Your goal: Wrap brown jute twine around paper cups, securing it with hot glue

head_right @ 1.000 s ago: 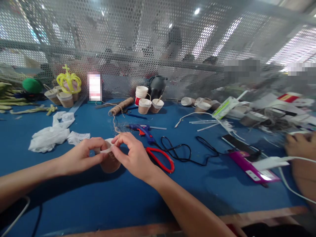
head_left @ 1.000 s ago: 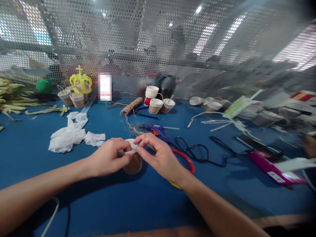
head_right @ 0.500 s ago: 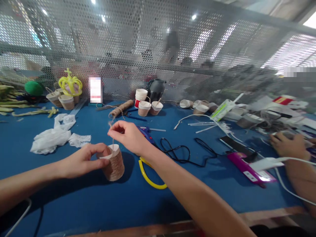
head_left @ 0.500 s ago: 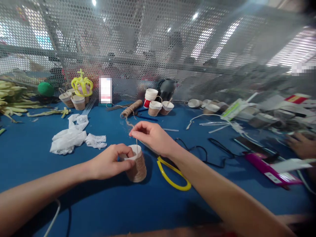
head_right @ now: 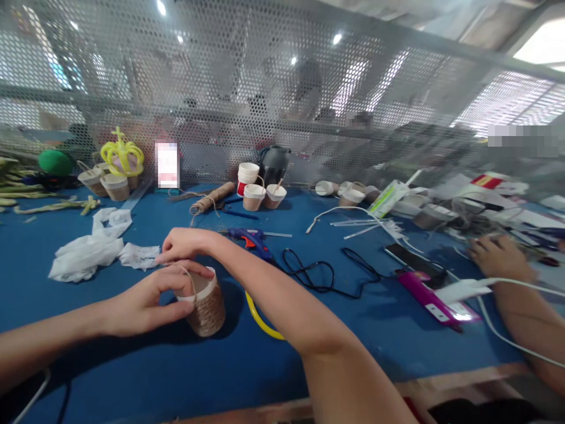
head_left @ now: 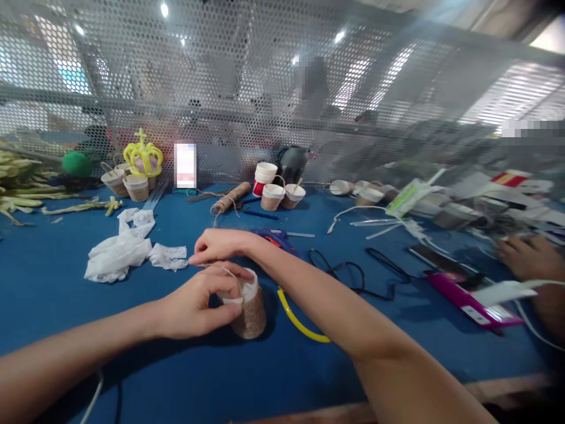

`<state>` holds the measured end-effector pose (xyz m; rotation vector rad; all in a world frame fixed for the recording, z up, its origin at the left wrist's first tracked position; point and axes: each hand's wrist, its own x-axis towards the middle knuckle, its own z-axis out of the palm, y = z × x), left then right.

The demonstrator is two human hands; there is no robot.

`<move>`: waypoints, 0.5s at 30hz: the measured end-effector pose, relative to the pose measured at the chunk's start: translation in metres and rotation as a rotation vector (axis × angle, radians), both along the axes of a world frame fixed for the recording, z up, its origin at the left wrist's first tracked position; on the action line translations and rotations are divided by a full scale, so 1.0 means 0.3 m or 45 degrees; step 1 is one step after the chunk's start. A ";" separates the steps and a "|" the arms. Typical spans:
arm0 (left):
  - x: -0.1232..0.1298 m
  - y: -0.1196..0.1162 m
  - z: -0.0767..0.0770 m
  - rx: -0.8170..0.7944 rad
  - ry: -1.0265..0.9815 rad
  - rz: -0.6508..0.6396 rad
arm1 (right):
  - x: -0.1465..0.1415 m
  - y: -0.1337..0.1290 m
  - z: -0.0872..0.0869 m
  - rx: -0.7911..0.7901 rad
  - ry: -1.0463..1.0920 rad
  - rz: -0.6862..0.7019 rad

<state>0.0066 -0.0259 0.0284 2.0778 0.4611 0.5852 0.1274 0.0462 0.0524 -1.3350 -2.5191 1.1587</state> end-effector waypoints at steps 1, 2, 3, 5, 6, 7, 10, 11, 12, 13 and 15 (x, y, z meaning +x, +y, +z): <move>0.001 0.001 0.000 -0.007 -0.003 0.005 | 0.019 -0.001 0.002 0.049 -0.032 -0.052; 0.002 0.002 -0.001 -0.014 -0.007 0.010 | 0.043 -0.002 0.008 0.120 -0.056 -0.125; 0.002 0.004 -0.001 -0.024 -0.009 0.014 | 0.074 -0.004 0.017 0.207 -0.079 -0.215; 0.003 0.005 -0.002 -0.038 -0.010 0.019 | 0.151 -0.010 0.032 0.404 -0.145 -0.413; 0.002 0.005 -0.002 -0.046 -0.007 0.025 | 0.196 -0.016 0.035 0.498 -0.190 -0.513; 0.002 0.006 -0.003 -0.052 -0.003 0.029 | 0.243 -0.023 0.032 0.581 -0.238 -0.602; 0.001 0.006 -0.003 -0.077 0.013 0.041 | 0.374 -0.059 -0.008 0.670 -0.385 -0.773; 0.001 0.006 -0.004 -0.081 0.012 0.043 | 0.409 -0.073 -0.030 0.660 -0.421 -0.800; 0.001 0.006 -0.003 -0.082 0.009 0.046 | 0.437 -0.087 -0.053 0.636 -0.450 -0.814; 0.002 0.007 -0.003 -0.081 0.005 0.049 | 0.459 -0.098 -0.075 0.612 -0.469 -0.823; 0.003 0.007 -0.003 -0.077 -0.004 0.056 | 0.484 -0.113 -0.110 0.576 -0.482 -0.835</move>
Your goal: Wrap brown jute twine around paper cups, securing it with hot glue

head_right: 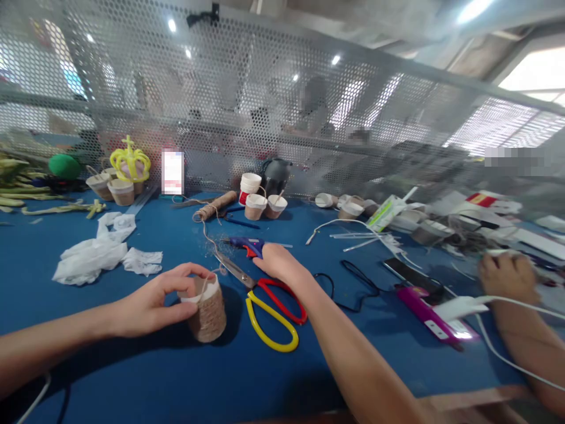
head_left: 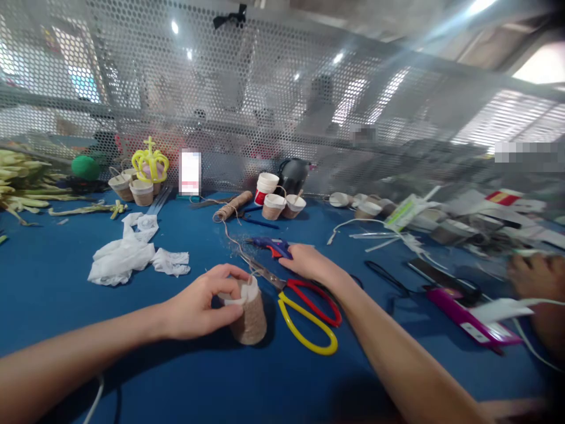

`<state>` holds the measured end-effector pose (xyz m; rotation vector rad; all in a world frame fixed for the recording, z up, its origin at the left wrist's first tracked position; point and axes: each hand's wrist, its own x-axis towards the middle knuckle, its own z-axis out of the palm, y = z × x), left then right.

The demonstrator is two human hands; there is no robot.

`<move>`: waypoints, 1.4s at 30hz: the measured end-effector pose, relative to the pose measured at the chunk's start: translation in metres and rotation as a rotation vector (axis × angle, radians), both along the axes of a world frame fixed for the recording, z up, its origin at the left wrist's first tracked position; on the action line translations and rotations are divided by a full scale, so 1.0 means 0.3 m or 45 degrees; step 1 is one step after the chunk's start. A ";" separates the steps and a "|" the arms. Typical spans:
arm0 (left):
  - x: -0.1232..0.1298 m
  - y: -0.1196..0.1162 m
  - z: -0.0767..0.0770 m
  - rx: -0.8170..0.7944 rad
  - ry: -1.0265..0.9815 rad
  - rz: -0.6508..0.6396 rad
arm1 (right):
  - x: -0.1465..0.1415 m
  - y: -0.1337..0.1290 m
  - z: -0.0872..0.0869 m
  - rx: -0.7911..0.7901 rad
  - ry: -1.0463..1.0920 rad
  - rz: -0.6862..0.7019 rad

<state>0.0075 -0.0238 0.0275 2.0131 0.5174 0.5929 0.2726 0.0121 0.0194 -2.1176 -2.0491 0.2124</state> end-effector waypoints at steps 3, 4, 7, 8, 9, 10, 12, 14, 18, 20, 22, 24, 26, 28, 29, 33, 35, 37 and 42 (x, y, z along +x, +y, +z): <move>0.002 0.000 -0.001 0.002 -0.007 0.015 | 0.006 0.002 -0.024 -0.014 0.054 -0.023; 0.002 0.001 -0.003 0.001 -0.011 0.019 | 0.004 0.007 -0.026 -0.004 0.089 -0.033; 0.003 0.003 -0.006 -0.007 -0.022 0.022 | 0.000 0.024 -0.019 0.027 0.246 -0.082; 0.003 0.004 -0.007 -0.009 -0.027 0.022 | -0.001 0.027 -0.015 0.023 0.313 -0.106; 0.003 0.005 -0.007 -0.011 -0.029 0.024 | 0.000 0.027 -0.008 0.017 0.384 -0.136; 0.004 0.007 -0.007 -0.015 -0.026 0.030 | 0.000 0.025 0.000 0.016 0.455 -0.171; 0.004 0.011 -0.007 -0.026 -0.019 0.045 | 0.001 0.012 0.025 0.051 0.599 -0.236; 0.005 0.015 -0.008 -0.032 -0.017 0.054 | -0.002 -0.012 0.058 0.115 0.751 -0.266; 0.007 0.025 -0.012 -0.008 -0.045 0.049 | -0.024 -0.087 0.128 0.112 1.049 -0.214; 0.008 0.028 -0.014 -0.006 -0.050 0.044 | -0.043 -0.130 0.151 0.036 1.272 -0.178; 0.008 0.030 -0.014 -0.002 -0.048 0.037 | -0.066 -0.171 0.164 -0.073 1.453 -0.134; 0.008 0.031 -0.014 0.000 -0.042 0.035 | -0.092 -0.203 0.167 -0.172 1.534 -0.056; 0.008 0.032 -0.012 -0.010 -0.038 0.040 | -0.116 -0.224 0.162 -0.210 1.568 -0.004; 0.008 0.033 -0.010 -0.030 -0.037 0.050 | -0.137 -0.232 0.153 -0.205 1.613 -0.001; 0.008 0.034 -0.010 -0.039 -0.038 0.056 | -0.145 -0.231 0.147 -0.203 1.646 -0.010; 0.008 0.039 -0.014 -0.053 -0.052 0.050 | -0.165 -0.214 0.131 -0.261 1.744 -0.051; 0.008 0.042 -0.016 -0.057 -0.056 0.044 | -0.174 -0.206 0.129 -0.286 1.726 -0.052; 0.008 0.046 -0.018 -0.076 -0.064 0.052 | -0.182 -0.201 0.129 -0.287 1.706 -0.053; 0.011 0.059 -0.024 -0.160 -0.102 0.058 | -0.195 -0.185 0.108 -0.327 1.651 -0.033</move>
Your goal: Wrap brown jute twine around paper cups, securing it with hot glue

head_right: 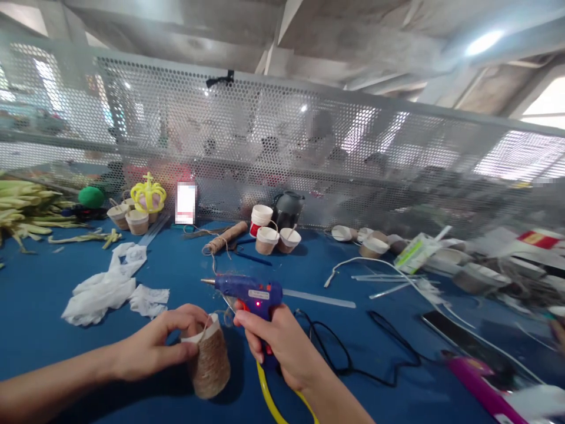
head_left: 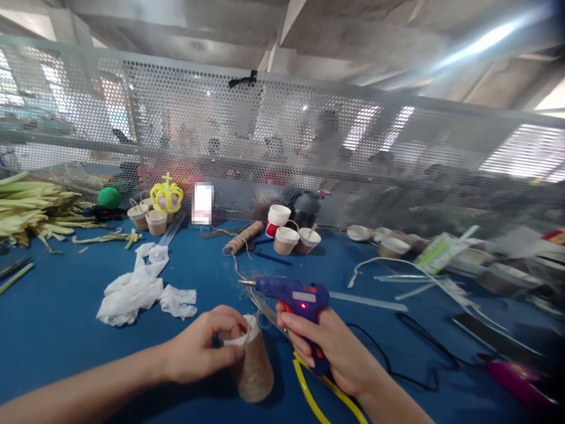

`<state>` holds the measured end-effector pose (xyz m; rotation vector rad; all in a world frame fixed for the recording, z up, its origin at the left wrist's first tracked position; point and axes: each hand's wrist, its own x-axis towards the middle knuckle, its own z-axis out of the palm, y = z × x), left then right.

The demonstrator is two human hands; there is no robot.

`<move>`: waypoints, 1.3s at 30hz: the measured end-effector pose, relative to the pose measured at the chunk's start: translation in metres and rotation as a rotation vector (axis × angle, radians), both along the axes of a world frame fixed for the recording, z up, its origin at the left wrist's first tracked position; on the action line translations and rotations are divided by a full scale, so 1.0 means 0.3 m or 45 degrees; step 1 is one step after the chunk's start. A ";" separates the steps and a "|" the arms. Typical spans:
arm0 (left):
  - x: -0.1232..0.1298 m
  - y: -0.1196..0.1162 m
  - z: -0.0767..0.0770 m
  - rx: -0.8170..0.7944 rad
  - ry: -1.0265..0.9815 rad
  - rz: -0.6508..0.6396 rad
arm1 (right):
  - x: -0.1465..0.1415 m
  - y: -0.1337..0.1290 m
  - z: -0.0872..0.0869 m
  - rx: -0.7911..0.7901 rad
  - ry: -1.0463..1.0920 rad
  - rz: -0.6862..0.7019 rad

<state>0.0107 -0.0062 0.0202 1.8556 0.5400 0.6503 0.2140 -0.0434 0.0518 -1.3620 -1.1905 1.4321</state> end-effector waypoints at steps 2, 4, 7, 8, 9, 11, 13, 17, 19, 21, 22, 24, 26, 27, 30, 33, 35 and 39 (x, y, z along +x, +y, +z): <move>0.001 0.005 -0.004 -0.034 -0.023 0.025 | -0.002 0.009 -0.021 0.027 -0.049 -0.051; 0.002 0.008 -0.009 -0.062 -0.038 0.037 | -0.002 0.012 -0.044 0.068 -0.078 -0.133; 0.002 0.012 -0.016 -0.095 -0.045 0.032 | 0.001 -0.001 -0.069 0.117 -0.108 -0.191; 0.002 0.014 -0.018 -0.108 -0.044 0.036 | 0.004 -0.010 -0.074 0.135 -0.128 -0.190; 0.002 0.016 -0.021 -0.124 -0.039 0.051 | 0.007 -0.021 -0.075 0.156 -0.156 -0.183; 0.002 0.021 -0.028 -0.155 -0.011 0.087 | 0.015 -0.045 -0.072 0.198 -0.226 -0.162; 0.001 0.025 -0.036 -0.151 -0.017 0.137 | 0.021 -0.065 -0.063 0.232 -0.308 -0.143; -0.003 0.029 -0.050 -0.151 -0.070 0.185 | 0.027 -0.087 -0.044 0.253 -0.472 -0.113; -0.006 0.030 -0.054 -0.134 -0.046 0.212 | 0.032 -0.090 -0.042 0.264 -0.587 -0.083; -0.008 0.032 -0.057 -0.104 -0.019 0.219 | 0.040 -0.090 -0.047 0.335 -0.718 -0.022; -0.008 0.033 -0.058 -0.095 -0.009 0.217 | 0.047 -0.090 -0.052 0.410 -0.803 0.015; -0.009 0.034 -0.059 -0.079 0.006 0.223 | 0.063 -0.092 -0.066 0.595 -0.986 0.093; -0.009 0.034 -0.058 -0.064 0.018 0.224 | 0.081 -0.097 -0.081 0.747 -1.112 0.148; -0.010 0.034 -0.057 -0.056 0.025 0.228 | 0.090 -0.101 -0.088 0.800 -1.153 0.168; -0.011 0.033 -0.052 -0.032 0.042 0.239 | 0.109 -0.114 -0.106 0.901 -1.232 0.186; -0.012 0.032 -0.049 -0.024 0.041 0.239 | 0.113 -0.123 -0.122 1.012 -1.322 0.155; -0.013 0.033 -0.051 -0.025 0.048 0.241 | 0.110 -0.127 -0.132 1.063 -1.367 0.142; -0.013 0.034 -0.056 -0.029 0.052 0.231 | 0.092 -0.132 -0.143 1.056 -1.424 0.052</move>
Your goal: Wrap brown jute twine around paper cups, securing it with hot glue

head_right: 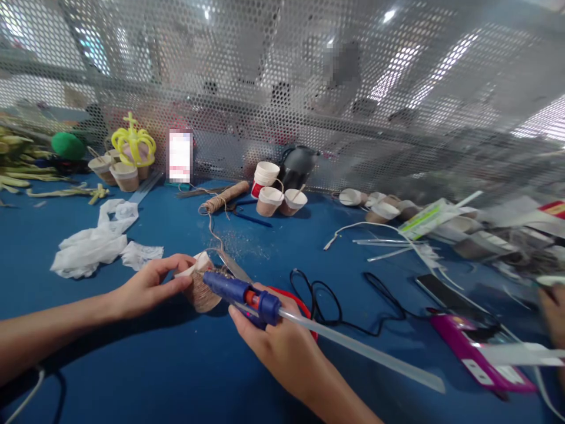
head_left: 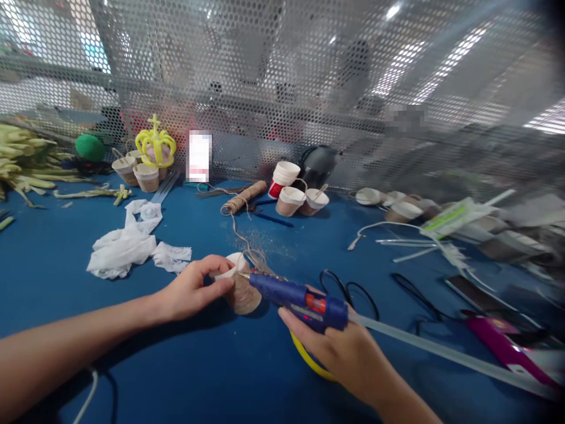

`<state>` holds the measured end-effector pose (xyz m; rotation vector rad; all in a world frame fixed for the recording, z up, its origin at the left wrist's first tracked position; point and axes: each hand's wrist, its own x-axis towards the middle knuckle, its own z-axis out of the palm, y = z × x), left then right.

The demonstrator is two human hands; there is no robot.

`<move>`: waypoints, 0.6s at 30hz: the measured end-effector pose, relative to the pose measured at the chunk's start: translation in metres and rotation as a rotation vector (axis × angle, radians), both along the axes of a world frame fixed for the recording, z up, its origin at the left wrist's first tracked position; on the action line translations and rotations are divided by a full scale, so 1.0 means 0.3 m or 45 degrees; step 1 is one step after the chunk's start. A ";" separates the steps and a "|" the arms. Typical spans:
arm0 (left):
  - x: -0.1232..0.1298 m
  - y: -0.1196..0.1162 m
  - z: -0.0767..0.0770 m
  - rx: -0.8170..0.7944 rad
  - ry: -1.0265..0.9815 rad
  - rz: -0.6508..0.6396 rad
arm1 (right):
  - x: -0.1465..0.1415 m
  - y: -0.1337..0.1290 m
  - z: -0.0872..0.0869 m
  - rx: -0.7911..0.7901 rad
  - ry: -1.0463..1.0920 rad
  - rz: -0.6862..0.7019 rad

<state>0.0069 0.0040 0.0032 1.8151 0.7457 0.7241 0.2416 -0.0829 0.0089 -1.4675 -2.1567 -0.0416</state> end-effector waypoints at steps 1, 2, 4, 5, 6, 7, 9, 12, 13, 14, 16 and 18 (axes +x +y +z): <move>0.000 0.000 -0.001 -0.001 0.000 -0.001 | -0.005 0.000 0.002 -0.007 -0.001 -0.034; 0.000 0.000 -0.001 -0.002 0.003 0.000 | -0.010 0.000 0.005 -0.029 -0.001 -0.055; 0.001 0.001 0.000 0.000 0.011 0.010 | -0.017 0.002 0.019 -0.071 0.002 -0.072; 0.001 0.001 0.001 0.006 0.013 0.013 | -0.020 0.004 0.028 -0.097 0.000 -0.068; 0.001 0.001 0.002 0.011 0.013 0.014 | -0.023 0.005 0.038 -0.128 0.007 -0.070; 0.000 0.001 0.002 0.015 0.011 0.011 | -0.027 0.006 0.048 -0.170 0.027 -0.084; -0.001 0.001 0.003 0.022 0.000 -0.002 | -0.036 0.006 0.066 -0.280 0.094 -0.121; -0.003 0.001 0.004 0.006 -0.023 -0.013 | -0.048 0.006 0.087 -0.406 0.204 -0.153; -0.004 0.001 0.004 -0.001 -0.031 -0.017 | -0.050 0.007 0.091 -0.412 0.215 -0.151; -0.004 0.001 0.004 -0.009 -0.037 -0.021 | -0.051 0.008 0.094 -0.407 0.210 -0.144; -0.006 0.002 0.004 -0.019 -0.036 -0.037 | -0.050 0.009 0.097 -0.377 0.176 -0.140; -0.007 0.004 0.002 -0.020 -0.030 -0.051 | -0.051 0.008 0.098 -0.347 0.144 -0.166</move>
